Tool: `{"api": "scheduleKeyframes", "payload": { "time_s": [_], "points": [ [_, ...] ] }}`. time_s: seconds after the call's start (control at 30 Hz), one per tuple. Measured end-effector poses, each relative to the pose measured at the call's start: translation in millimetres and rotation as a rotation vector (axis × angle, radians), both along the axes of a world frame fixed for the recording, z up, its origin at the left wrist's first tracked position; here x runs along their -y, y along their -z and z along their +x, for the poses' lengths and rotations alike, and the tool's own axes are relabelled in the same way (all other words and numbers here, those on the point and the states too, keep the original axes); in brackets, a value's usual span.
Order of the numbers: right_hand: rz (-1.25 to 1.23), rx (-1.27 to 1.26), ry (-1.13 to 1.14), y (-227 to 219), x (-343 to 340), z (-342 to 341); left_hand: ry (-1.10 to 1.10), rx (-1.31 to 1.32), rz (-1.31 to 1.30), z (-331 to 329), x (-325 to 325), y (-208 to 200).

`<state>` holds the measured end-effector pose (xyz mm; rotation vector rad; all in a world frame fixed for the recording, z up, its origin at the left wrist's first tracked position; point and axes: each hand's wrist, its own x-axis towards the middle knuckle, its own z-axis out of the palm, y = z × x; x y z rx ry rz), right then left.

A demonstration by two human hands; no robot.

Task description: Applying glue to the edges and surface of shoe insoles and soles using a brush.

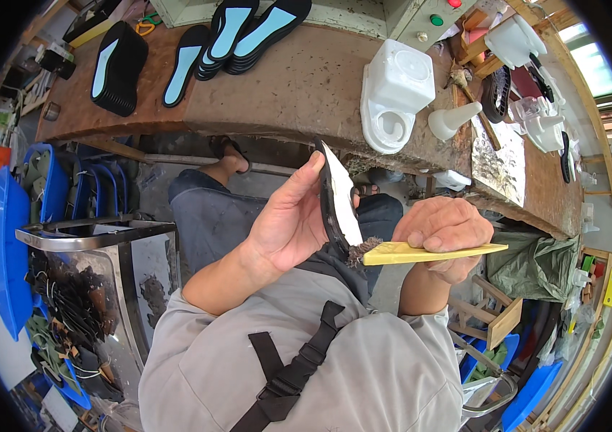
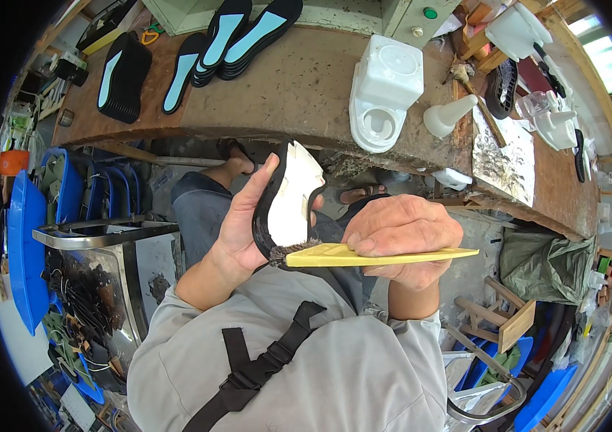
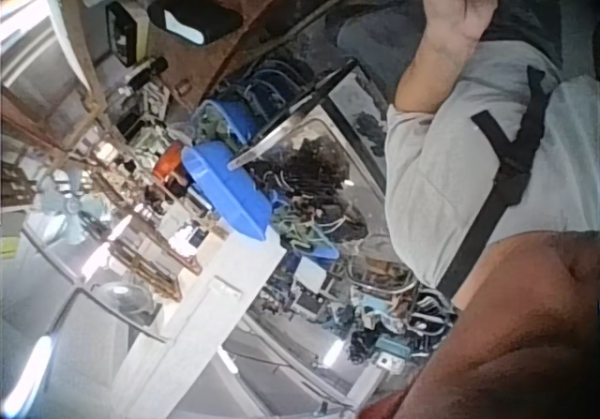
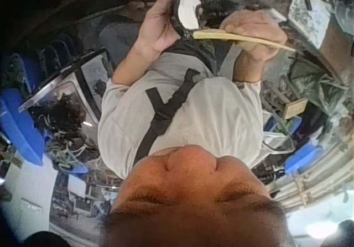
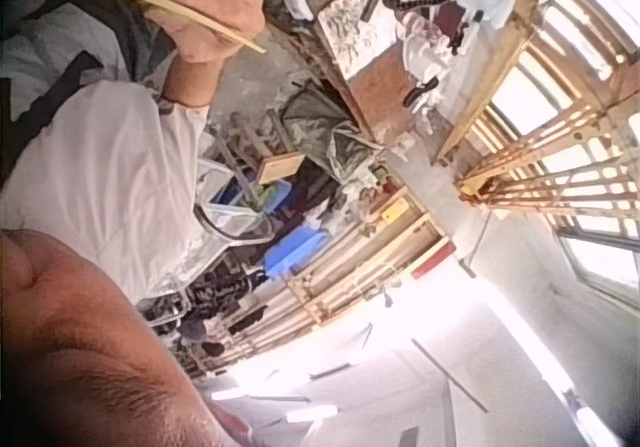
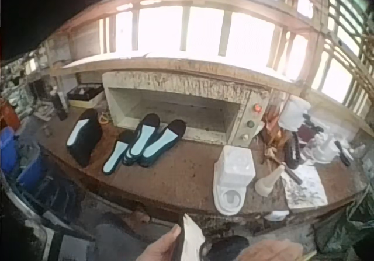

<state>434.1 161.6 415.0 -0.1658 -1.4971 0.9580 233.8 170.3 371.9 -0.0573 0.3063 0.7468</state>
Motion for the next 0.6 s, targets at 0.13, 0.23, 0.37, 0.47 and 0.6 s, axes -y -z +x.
{"api": "scheduleKeyframes", "payload": {
  "time_s": [0.13, 0.23, 0.37, 0.47, 0.6],
  "points": [
    [0.013, -0.001, -0.050, 0.9, -1.5, 1.8, 0.003, 0.024, -0.027, 0.1, 0.2, -3.6],
    [0.040, 0.000, -0.069, 3.6, -3.9, 6.5, -0.001, 0.029, -0.009, -1.1, -1.7, -4.3],
    [-0.166, -0.090, -0.072, -7.2, 2.9, 5.0, -0.046, 0.036, 0.023, -2.1, -4.1, -4.2],
    [-0.474, 0.033, 0.012, -20.4, 6.5, -8.7, -0.060, 0.058, 0.267, -8.1, -8.2, -10.6],
    [-0.668, -0.072, 0.096, -5.4, -7.6, -24.7, -0.270, -0.156, 0.457, -8.9, -8.0, -26.8]
  ]
}}
